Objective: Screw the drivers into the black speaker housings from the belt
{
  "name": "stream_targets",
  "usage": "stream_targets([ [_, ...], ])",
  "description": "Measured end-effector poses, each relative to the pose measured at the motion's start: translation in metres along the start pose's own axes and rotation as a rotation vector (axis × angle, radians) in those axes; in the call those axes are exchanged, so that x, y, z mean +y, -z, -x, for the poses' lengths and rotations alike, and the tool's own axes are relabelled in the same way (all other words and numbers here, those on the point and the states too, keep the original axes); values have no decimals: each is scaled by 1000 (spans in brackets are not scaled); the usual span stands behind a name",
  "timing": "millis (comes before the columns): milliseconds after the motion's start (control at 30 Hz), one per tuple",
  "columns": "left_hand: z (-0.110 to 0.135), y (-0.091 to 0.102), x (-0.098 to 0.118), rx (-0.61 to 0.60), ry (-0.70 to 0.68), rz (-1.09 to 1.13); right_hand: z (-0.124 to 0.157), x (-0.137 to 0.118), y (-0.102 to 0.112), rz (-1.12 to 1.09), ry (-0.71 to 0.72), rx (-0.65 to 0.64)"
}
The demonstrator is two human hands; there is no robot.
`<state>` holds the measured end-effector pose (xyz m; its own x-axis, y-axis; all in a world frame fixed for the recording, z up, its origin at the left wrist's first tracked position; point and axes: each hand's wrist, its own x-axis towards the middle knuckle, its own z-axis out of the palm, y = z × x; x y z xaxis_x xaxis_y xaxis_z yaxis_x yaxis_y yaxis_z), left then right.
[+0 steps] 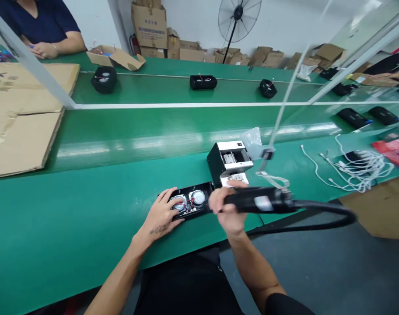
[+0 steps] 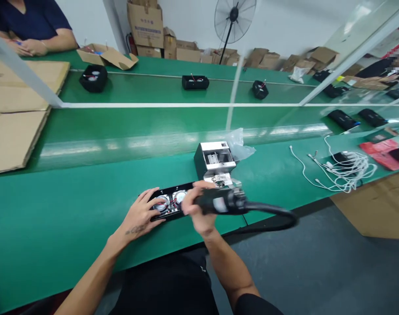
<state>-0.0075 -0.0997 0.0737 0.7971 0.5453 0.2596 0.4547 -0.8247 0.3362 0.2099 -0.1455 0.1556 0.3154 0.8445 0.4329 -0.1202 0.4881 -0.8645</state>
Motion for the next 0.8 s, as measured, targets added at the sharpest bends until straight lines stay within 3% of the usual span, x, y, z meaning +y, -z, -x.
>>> stream_targets([
  [67, 7, 6, -2, 16, -1, -11, -20, -6, 28, 0, 162, 203],
  [133, 13, 12, -2, 62, -6, -13, -38, -7, 54, 153, 225, 382],
  [267, 8, 17, 7, 155, -12, 2, -60, 4, 83, 313, 217, 495],
  [367, -6, 13, 19, 92, -12, -1, -62, 11, 86, 327, 146, 447],
  [567, -23, 0, 35, -51, 63, -139, -42, -3, 80, 212, -78, 130],
  [700, -24, -4, 37, -72, 57, -205, -16, -12, 58, -53, -39, 77],
  [800, -24, -7, 38, -72, 52, -213, 1, -8, 38, -134, 3, 35],
])
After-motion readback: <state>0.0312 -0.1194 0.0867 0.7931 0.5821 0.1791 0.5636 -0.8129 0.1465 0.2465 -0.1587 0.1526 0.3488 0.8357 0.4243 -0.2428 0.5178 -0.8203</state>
